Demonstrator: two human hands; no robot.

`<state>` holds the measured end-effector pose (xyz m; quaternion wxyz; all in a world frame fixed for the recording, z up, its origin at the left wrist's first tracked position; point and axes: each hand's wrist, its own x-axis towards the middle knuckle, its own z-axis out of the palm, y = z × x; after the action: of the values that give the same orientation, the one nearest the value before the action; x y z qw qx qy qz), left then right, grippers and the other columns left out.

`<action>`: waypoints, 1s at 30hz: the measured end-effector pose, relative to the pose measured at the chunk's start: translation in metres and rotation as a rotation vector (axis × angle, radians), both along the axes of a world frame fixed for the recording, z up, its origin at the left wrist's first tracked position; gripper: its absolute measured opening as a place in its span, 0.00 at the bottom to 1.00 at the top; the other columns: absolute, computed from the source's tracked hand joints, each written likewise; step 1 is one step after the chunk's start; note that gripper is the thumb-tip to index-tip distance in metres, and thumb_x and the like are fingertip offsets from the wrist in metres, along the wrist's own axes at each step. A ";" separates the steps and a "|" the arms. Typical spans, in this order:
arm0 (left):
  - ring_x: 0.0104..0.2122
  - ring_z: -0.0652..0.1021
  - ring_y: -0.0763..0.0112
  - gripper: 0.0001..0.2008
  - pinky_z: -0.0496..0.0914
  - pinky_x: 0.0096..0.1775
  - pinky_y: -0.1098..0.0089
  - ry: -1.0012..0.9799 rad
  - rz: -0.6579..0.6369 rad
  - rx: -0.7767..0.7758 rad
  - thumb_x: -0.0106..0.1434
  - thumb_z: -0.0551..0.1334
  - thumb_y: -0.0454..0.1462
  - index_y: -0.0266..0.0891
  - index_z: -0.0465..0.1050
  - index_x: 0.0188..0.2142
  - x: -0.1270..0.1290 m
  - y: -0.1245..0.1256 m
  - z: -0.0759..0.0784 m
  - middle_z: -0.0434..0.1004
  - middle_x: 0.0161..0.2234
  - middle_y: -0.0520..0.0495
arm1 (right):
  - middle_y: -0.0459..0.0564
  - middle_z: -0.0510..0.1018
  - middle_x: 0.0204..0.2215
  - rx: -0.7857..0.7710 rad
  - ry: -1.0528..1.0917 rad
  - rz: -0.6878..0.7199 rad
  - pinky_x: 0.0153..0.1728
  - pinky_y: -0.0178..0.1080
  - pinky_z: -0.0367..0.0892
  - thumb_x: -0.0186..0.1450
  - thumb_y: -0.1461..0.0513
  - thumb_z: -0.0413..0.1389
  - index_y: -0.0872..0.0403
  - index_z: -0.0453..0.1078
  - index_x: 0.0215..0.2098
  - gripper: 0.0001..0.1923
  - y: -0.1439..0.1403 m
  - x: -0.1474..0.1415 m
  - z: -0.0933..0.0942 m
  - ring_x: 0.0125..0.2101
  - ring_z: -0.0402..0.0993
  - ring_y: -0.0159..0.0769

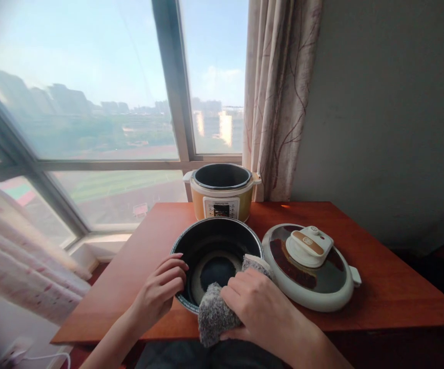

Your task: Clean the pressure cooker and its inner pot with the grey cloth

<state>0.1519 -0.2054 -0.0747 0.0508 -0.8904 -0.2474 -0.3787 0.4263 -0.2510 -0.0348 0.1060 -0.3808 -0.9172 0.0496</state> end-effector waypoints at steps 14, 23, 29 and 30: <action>0.54 0.75 0.64 0.16 0.63 0.62 0.56 -0.016 -0.018 -0.238 0.70 0.48 0.30 0.42 0.74 0.35 -0.025 0.017 0.002 0.81 0.38 0.45 | 0.49 0.60 0.68 -0.207 0.479 -0.168 0.68 0.54 0.50 0.62 0.57 0.64 0.43 0.68 0.61 0.29 0.017 0.076 -0.008 0.68 0.53 0.49; 0.49 0.79 0.66 0.18 0.64 0.61 0.58 -0.296 0.047 -0.401 0.64 0.52 0.25 0.43 0.76 0.43 0.006 0.003 0.027 0.83 0.43 0.47 | 0.53 0.77 0.55 -0.919 1.645 -0.668 0.54 0.51 0.70 0.62 0.48 0.64 0.47 0.73 0.54 0.25 -0.006 0.058 -0.101 0.53 0.74 0.47; 0.52 0.77 0.67 0.17 0.70 0.54 0.67 -0.203 -0.166 -0.573 0.65 0.54 0.27 0.43 0.75 0.48 0.075 -0.032 0.064 0.79 0.50 0.45 | 0.48 0.83 0.42 -1.084 2.055 -0.668 0.41 0.40 0.76 0.59 0.57 0.68 0.50 0.76 0.45 0.15 -0.014 0.035 -0.086 0.42 0.80 0.39; 0.53 0.76 0.65 0.16 0.70 0.54 0.66 -0.165 -0.131 -0.613 0.67 0.56 0.30 0.43 0.73 0.52 0.084 -0.034 0.067 0.78 0.53 0.44 | 0.48 0.83 0.44 -1.041 2.061 -0.685 0.42 0.40 0.76 0.60 0.58 0.67 0.50 0.76 0.47 0.17 -0.014 0.034 -0.079 0.43 0.80 0.39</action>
<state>0.2357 -0.2390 -0.0073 -0.2645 -0.8444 -0.2956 -0.3599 0.4603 -0.2646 -0.1136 0.6304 -0.3832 -0.1228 0.6638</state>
